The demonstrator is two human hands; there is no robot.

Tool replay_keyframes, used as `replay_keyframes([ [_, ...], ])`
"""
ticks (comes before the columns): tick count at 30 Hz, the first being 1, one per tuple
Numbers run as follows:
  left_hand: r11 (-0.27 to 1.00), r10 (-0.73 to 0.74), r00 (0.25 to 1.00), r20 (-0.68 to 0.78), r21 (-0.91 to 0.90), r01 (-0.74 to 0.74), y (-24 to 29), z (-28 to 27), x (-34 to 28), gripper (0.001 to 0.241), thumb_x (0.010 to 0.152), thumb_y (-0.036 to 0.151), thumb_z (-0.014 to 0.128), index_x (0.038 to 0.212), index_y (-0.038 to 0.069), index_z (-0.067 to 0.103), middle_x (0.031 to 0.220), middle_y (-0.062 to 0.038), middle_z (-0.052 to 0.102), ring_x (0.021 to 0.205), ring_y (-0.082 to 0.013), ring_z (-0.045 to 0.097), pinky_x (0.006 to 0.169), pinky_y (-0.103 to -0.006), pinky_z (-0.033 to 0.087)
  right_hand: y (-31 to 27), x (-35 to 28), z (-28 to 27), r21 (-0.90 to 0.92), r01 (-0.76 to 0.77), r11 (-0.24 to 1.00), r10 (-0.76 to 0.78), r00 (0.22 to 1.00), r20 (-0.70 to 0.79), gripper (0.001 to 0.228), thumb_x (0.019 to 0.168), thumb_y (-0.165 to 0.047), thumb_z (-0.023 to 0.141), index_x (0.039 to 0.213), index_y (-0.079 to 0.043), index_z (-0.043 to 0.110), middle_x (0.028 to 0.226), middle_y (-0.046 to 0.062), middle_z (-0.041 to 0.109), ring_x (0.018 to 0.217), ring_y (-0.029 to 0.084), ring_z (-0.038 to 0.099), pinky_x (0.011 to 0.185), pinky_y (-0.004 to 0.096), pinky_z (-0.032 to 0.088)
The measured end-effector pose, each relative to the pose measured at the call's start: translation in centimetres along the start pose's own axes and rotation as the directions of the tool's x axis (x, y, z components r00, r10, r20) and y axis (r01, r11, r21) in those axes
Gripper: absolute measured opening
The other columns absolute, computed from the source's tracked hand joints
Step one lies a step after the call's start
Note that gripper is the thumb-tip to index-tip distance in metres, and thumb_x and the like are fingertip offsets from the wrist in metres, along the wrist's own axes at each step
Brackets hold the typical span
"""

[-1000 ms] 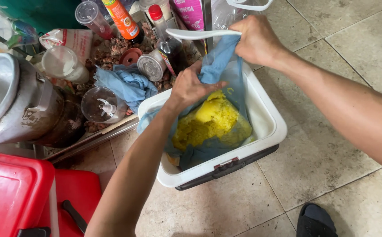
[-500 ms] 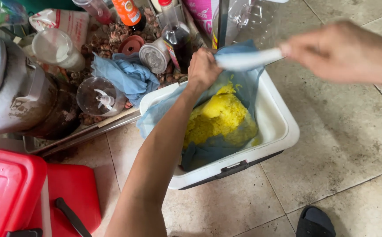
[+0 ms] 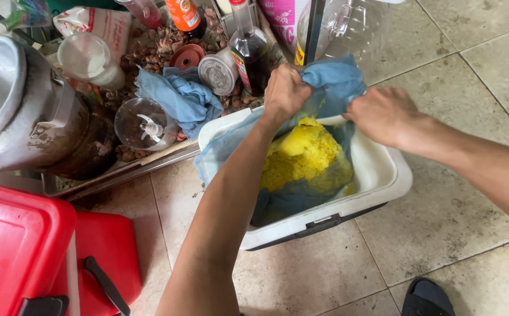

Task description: The recorder is scooping yellow rice or mung bean paste from a large container into a basket.

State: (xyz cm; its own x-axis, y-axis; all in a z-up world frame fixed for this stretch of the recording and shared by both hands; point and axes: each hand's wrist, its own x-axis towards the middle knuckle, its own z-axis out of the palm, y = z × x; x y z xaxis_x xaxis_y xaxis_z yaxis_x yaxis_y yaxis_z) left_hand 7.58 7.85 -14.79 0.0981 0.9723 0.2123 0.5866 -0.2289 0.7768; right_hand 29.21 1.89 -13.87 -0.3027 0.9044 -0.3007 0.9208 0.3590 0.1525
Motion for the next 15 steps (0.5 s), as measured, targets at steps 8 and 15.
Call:
replay_keyframes([
  [8,0.999,-0.036,0.999,-0.013,-0.013,0.036,-0.8,0.8,-0.1,0.025,0.075,0.013,0.067,0.097,0.009,0.079,0.083,-0.021,0.073,0.082,-0.0361,0.074,0.077,-0.0446,0.058,-2.7,-3.2,-7.2,-0.096,-0.038,0.995,0.032,0.998,-0.062,0.037,0.109,-0.036,0.045,0.115,-0.013,0.074,0.067,0.006,0.061,0.048,0.016,0.059,0.044,0.031,0.049],
  [15,0.994,-0.104,0.993,-0.048,-0.046,0.102,0.3,0.1,-0.1,0.027,0.072,0.015,0.068,0.097,0.010,0.079,0.081,-0.021,0.072,0.079,-0.0358,0.074,0.076,-0.0450,0.057,-2.1,-6.3,-9.6,-0.070,-0.039,0.997,0.045,0.995,0.090,0.053,0.114,-0.042,0.031,0.107,-0.009,0.072,0.065,0.004,0.058,0.046,0.015,0.052,0.039,0.029,0.049],
])
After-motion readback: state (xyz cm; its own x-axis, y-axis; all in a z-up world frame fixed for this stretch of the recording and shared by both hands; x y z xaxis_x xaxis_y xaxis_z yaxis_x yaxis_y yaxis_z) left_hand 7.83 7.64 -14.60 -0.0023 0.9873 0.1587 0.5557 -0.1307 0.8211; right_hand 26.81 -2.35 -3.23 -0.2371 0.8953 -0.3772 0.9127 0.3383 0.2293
